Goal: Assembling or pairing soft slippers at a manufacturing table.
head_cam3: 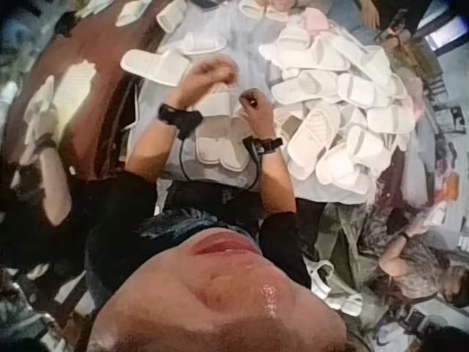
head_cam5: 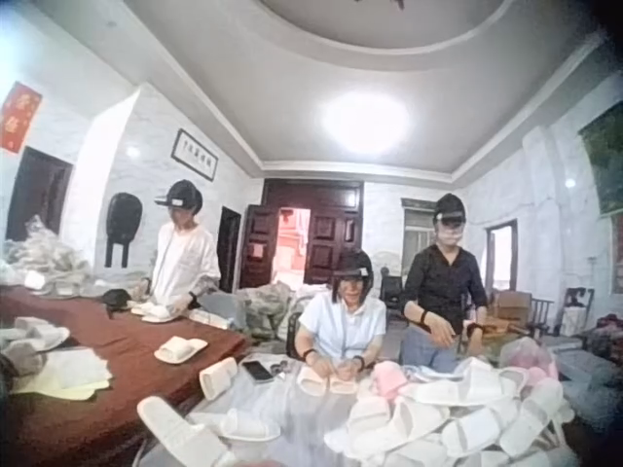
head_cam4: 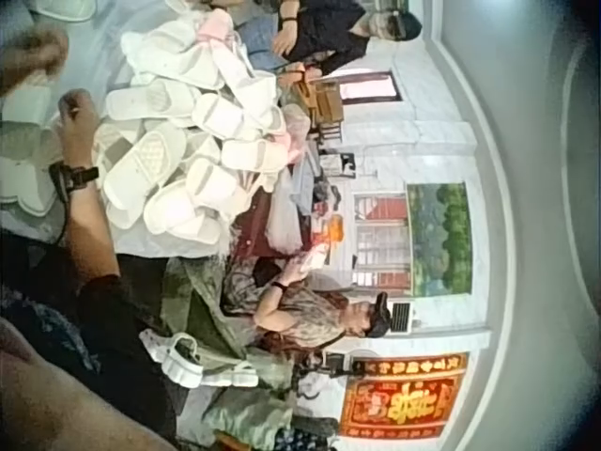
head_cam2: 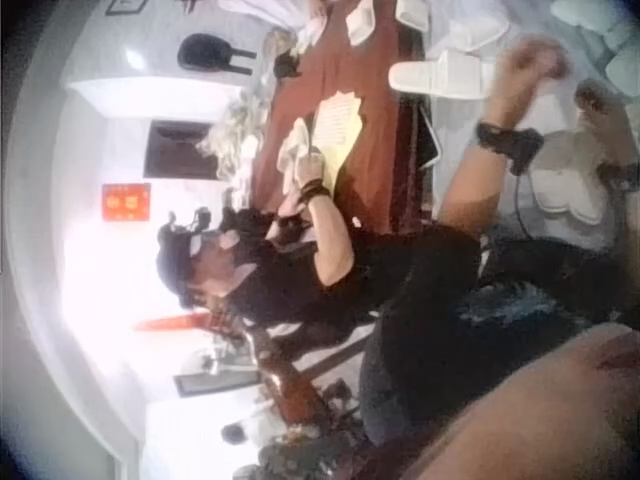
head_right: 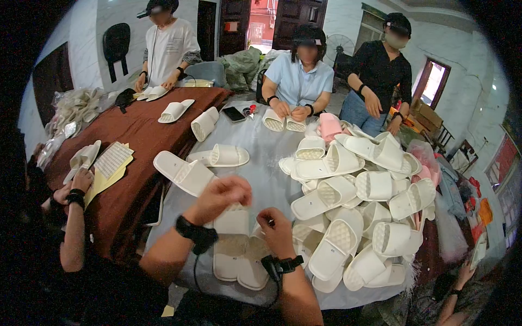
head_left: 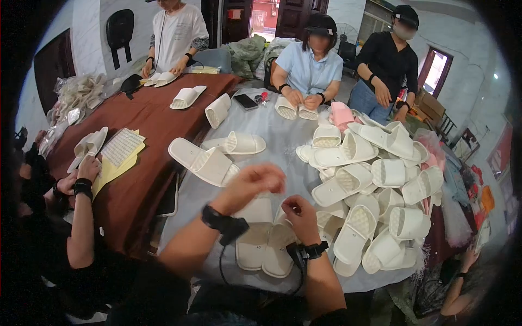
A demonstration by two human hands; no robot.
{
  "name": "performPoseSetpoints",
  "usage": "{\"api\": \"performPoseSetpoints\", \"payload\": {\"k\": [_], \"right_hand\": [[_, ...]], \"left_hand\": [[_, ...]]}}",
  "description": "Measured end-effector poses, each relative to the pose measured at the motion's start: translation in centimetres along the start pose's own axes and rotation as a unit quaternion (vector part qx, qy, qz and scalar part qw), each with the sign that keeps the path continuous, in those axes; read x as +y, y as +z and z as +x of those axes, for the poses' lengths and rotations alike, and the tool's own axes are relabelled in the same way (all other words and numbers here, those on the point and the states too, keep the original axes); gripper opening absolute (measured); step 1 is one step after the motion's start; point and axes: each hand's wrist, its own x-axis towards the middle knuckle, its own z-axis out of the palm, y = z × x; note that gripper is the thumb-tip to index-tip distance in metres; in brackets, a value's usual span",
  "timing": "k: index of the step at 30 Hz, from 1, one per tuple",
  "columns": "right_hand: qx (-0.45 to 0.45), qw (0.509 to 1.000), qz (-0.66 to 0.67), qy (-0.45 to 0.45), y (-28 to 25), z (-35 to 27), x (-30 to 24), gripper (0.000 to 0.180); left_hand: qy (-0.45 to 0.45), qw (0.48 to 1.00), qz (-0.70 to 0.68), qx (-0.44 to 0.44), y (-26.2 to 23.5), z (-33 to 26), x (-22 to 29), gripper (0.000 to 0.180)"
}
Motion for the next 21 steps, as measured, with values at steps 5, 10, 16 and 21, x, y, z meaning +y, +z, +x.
{"api": "performPoseSetpoints", "payload": {"k": [5,10,16,21], "right_hand": [[-0.006,0.994,0.108,0.02,-0.4,-0.1,1.9,0.011],[-0.02,0.99,0.138,0.007,-0.4,0.2,1.6,0.009],[-0.088,0.979,0.176,0.052,-1.0,0.0,0.0,0.009],[-0.092,0.976,0.191,0.043,-0.8,-0.1,0.7,0.009]], "left_hand": [[-0.094,0.985,-0.08,-0.118,1.3,-0.8,-6.3,0.033],[-0.081,0.98,-0.102,-0.153,0.3,-1.5,-7.5,0.043],[-0.076,0.972,-0.091,-0.205,0.4,-2.0,-7.1,0.048],[-0.076,0.974,-0.096,-0.189,0.6,-2.4,-7.3,0.049]]}}
